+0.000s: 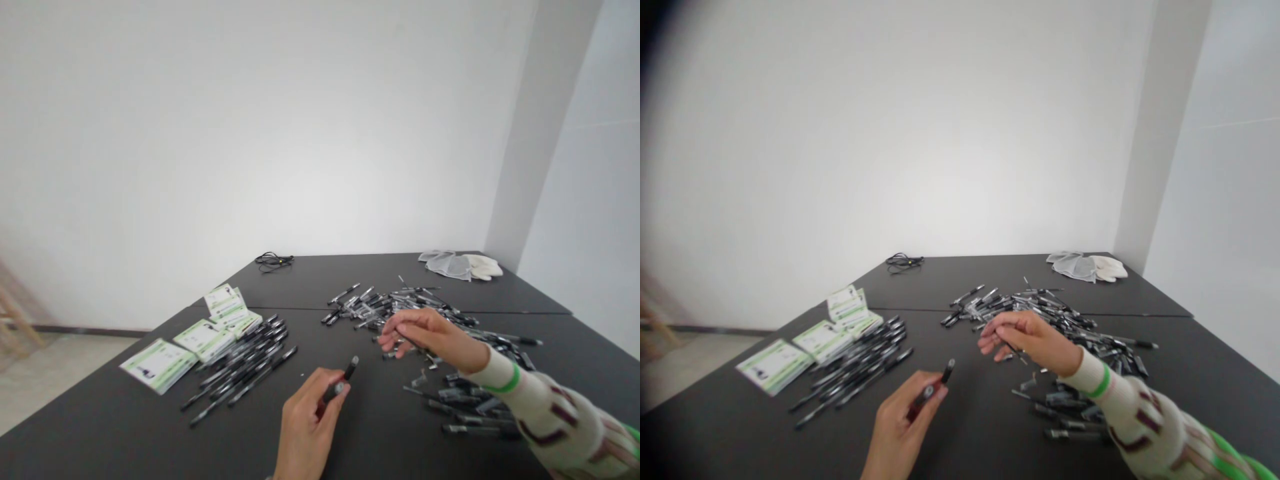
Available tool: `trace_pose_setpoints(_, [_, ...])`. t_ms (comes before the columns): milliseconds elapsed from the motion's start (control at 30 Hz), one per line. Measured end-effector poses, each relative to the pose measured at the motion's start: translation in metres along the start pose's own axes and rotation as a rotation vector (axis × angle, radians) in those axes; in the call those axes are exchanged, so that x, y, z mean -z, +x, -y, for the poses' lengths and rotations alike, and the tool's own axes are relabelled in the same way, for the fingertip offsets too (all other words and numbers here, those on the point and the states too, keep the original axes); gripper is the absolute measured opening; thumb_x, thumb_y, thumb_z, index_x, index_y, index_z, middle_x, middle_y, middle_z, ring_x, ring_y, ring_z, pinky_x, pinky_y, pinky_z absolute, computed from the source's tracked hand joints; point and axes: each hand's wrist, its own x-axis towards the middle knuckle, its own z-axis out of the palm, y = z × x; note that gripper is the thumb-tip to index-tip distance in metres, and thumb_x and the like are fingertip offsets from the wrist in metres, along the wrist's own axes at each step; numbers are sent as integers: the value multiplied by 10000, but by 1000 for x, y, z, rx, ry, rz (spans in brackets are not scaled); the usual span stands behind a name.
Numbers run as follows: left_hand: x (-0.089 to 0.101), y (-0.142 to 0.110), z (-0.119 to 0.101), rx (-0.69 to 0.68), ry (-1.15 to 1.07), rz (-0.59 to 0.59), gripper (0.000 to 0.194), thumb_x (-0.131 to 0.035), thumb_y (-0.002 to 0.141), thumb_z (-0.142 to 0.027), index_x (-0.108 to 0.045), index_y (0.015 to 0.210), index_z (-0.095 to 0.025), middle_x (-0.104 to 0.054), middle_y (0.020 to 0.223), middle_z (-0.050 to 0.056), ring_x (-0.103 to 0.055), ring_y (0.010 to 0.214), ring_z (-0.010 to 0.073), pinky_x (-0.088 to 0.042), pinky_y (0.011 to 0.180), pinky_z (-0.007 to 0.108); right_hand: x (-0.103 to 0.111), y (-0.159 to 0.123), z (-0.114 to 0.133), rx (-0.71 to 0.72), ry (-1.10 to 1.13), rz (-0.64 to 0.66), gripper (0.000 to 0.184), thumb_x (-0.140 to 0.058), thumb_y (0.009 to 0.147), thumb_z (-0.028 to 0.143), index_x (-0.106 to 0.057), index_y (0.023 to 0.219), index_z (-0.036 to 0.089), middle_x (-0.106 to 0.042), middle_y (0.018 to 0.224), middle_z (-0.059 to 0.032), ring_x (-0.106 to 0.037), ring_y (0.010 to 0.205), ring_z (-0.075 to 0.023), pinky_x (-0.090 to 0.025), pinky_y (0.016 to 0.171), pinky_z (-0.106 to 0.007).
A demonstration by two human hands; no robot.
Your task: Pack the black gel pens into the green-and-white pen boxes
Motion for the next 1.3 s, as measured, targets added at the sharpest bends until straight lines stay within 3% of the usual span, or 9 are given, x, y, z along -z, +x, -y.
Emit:
trace_pose_setpoints(67, [-1, -1, 0, -19, -13, -2, 118, -576, 907, -283, -635, 987, -219, -659, 872, -12, -613, 704, 101, -434, 595, 176, 0, -7, 16, -33, 171, 9, 222, -520, 964, 323, -599, 1068, 144, -682, 1115, -134, -659, 1023, -210, -564, 783, -315])
trace_pose_setpoints(133, [0, -2, 0, -38, -14, 6, 103, -575, 909, -263, -632, 984, -224, -655, 867, -14, -614, 717, 102, -435, 616, 177, -4, -14, 27, -16, 229, -11, 168, -565, 949, 280, -598, 1052, 151, -709, 1059, -118, -687, 961, -196, -575, 743, -286])
trace_pose_setpoints(200, [0, -3, 0, -62, -12, 21, 94, -571, 910, -243, -630, 982, -227, -653, 865, -15, -617, 723, 100, -438, 634, 176, -13, -18, 33, 54, 213, -62, 128, -560, 956, 257, -608, 1008, 151, -738, 919, -88, -713, 793, -161, -571, 671, -249])
trace_pose_setpoints(300, [1, -3, 0, -96, 0, 26, 109, -571, 907, -212, -626, 999, -236, -663, 891, -16, -630, 740, 97, -444, 650, 169, -31, -20, 37, 194, 109, -173, 230, -447, 1011, 295, -616, 966, 146, -723, 777, -57, -663, 609, -110, -532, 585, -216])
trace_pose_setpoints(400, [0, -3, 1, -126, 2, 23, 128, -578, 898, -184, -622, 1004, -243, -669, 910, -17, -639, 766, 97, -452, 672, 161, -47, -20, 36, 301, 15, -321, 271, -382, 1032, 320, -593, 957, 167, -660, 719, -14, -573, 570, -83, -471, 546, -197])
trace_pose_setpoints(467, [-1, -3, 2, -133, -9, 47, 145, -570, 895, -157, -617, 1003, -242, -667, 914, -16, -640, 786, 100, -457, 696, 163, -55, -19, 35, 314, -18, -355, 266, -358, 1038, 328, -568, 969, 179, -622, 708, 1, -539, 581, -84, -450, 553, -202])
trace_pose_setpoints(667, [-2, -4, 4, -115, -24, 74, 195, -547, 872, -98, -623, 998, -226, -667, 914, 0, -643, 780, 119, -470, 710, 180, -60, -17, 26, 245, -107, -266, 319, -311, 1041, 371, -534, 941, 165, -575, 662, 3, -503, 555, -95, -421, 536, -221])
trace_pose_setpoints(1300, [-4, -2, 1, -66, -63, 86, 91, -551, 910, -217, -637, 940, -212, -661, 865, 6, -630, 759, 122, -455, 674, 184, -53, -15, 13, 268, -126, -272, 331, -306, 1038, 371, -536, 945, 151, -621, 668, -27, -527, 556, -112, -438, 546, -241])
